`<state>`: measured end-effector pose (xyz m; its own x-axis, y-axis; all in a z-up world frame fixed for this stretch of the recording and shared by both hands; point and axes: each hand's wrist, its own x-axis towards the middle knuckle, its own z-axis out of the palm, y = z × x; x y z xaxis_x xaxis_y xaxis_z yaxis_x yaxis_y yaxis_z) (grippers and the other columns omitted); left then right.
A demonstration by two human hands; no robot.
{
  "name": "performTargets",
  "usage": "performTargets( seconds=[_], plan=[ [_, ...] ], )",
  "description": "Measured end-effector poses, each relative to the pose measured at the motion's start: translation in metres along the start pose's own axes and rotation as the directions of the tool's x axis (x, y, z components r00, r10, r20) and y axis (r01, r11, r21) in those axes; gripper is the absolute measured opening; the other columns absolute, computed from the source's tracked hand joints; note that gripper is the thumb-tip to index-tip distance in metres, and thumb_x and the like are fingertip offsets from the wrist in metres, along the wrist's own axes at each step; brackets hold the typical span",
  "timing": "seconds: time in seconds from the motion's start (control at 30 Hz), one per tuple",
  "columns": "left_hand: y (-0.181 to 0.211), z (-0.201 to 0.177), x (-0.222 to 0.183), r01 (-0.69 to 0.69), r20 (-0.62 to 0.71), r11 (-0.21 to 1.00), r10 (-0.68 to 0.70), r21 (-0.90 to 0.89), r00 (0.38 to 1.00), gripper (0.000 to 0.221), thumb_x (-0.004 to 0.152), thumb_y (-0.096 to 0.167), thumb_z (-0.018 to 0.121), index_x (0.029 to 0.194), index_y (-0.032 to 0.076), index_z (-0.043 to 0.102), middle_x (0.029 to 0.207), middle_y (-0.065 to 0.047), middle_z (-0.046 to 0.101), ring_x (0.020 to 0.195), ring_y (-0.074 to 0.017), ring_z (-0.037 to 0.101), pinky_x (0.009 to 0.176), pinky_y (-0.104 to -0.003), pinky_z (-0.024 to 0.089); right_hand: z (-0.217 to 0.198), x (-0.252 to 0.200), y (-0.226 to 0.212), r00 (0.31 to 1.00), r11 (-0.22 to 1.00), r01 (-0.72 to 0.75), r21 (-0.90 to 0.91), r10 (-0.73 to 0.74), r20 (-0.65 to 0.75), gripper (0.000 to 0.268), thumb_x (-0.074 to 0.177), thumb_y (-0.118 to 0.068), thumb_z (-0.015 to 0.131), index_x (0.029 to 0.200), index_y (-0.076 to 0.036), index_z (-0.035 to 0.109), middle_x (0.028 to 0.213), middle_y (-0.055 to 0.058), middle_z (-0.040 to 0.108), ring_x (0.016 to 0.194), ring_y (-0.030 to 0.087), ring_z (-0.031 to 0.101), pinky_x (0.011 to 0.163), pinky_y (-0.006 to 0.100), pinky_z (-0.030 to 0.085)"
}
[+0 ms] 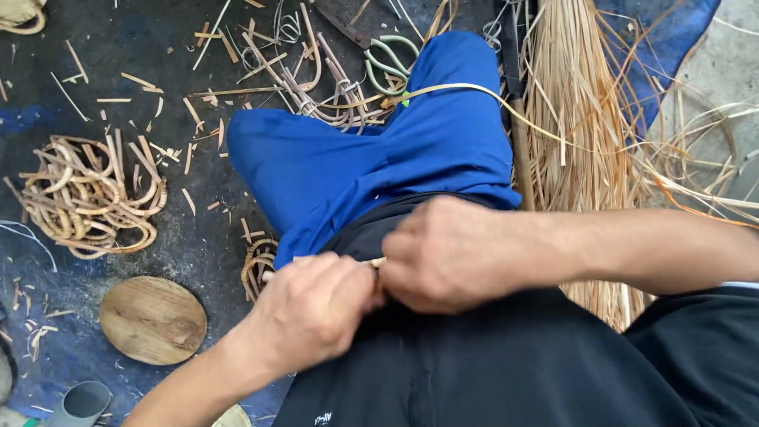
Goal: The person sits on the floor and binds thin rattan strips tightly around a curved rattan frame resting on their lap, wrapping the strips in a spiral along the frame and pulling each wrap tight by hand. Finished coiled rattan pieces, loose strips, and scissors lie on the tarp-covered floor around them.
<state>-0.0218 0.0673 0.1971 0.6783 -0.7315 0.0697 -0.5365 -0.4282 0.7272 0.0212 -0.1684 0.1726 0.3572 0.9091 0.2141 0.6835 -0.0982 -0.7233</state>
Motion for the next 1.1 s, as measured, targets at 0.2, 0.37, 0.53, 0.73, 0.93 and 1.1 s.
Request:
performTargets(
  seconds=[0.2,0.37,0.53,0.73,0.93,1.1],
  plan=[
    [0.013,0.003,-0.011,0.005,0.093,1.0,-0.004,-0.01,0.996,0.021,0.084,0.018,0.077,0.08,0.008,0.059,0.071,-0.004,0.055,0.066,-0.0227,0.059,0.058,-0.037,0.047,0.011,-0.009,-0.017,0.975,0.963,0.218,-0.159,-0.208,0.077,0.02,0.086,-0.023,0.065,0.077,-0.008,0.056,0.07,0.002,0.05,0.062,0.02,0.055,0.054,0.038,0.044],
    [0.012,-0.006,-0.009,0.043,0.08,0.998,-0.039,-0.038,0.996,0.02,0.084,0.017,0.077,0.088,0.005,0.062,0.075,-0.006,0.055,0.068,-0.0236,0.058,0.061,-0.037,0.047,0.009,-0.013,-0.02,0.971,0.902,0.228,-0.367,-0.24,0.013,0.022,0.087,-0.024,0.065,0.075,-0.009,0.055,0.07,-0.001,0.045,0.062,0.015,0.048,0.054,0.032,0.037],
    [0.007,-0.001,-0.012,-0.001,0.081,0.999,0.005,-0.049,0.997,0.02,0.084,0.016,0.074,0.096,0.003,0.065,0.077,-0.005,0.056,0.069,-0.0225,0.057,0.061,-0.036,0.045,0.008,-0.014,-0.018,0.968,0.898,0.24,-0.368,-0.248,0.027,0.019,0.088,-0.022,0.067,0.077,-0.011,0.057,0.069,-0.004,0.044,0.061,0.014,0.048,0.052,0.031,0.038],
    [0.003,0.005,-0.01,-0.197,0.079,0.973,0.188,0.12,0.979,0.018,0.089,0.022,0.07,0.091,0.005,0.066,0.072,-0.002,0.052,0.067,-0.0187,0.055,0.058,-0.034,0.042,0.015,-0.012,-0.012,0.989,0.985,0.026,0.169,-0.051,0.142,0.035,0.09,-0.037,0.072,0.075,-0.008,0.057,0.067,0.005,0.056,0.059,0.028,0.058,0.056,0.042,0.049],
    [0.004,0.014,-0.02,-0.304,-0.027,0.929,0.317,0.208,0.948,0.022,0.096,0.023,0.07,0.085,0.005,0.066,0.07,0.0,0.048,0.061,-0.0144,0.049,0.053,-0.03,0.037,0.024,-0.02,-0.014,0.981,0.916,0.098,0.389,-0.154,0.117,0.031,0.095,-0.016,0.069,0.071,-0.007,0.052,0.066,0.006,0.055,0.061,0.026,0.06,0.054,0.042,0.045],
    [-0.013,0.017,-0.021,-0.277,-0.072,0.93,0.302,0.242,0.951,0.024,0.097,0.024,0.071,0.081,0.007,0.065,0.066,0.001,0.048,0.058,-0.015,0.05,0.049,-0.031,0.038,0.023,-0.012,0.004,0.985,0.892,0.005,0.451,-0.083,0.154,0.034,0.097,-0.016,0.071,0.07,-0.007,0.051,0.063,0.006,0.053,0.056,0.027,0.057,0.052,0.041,0.045]
  ],
)
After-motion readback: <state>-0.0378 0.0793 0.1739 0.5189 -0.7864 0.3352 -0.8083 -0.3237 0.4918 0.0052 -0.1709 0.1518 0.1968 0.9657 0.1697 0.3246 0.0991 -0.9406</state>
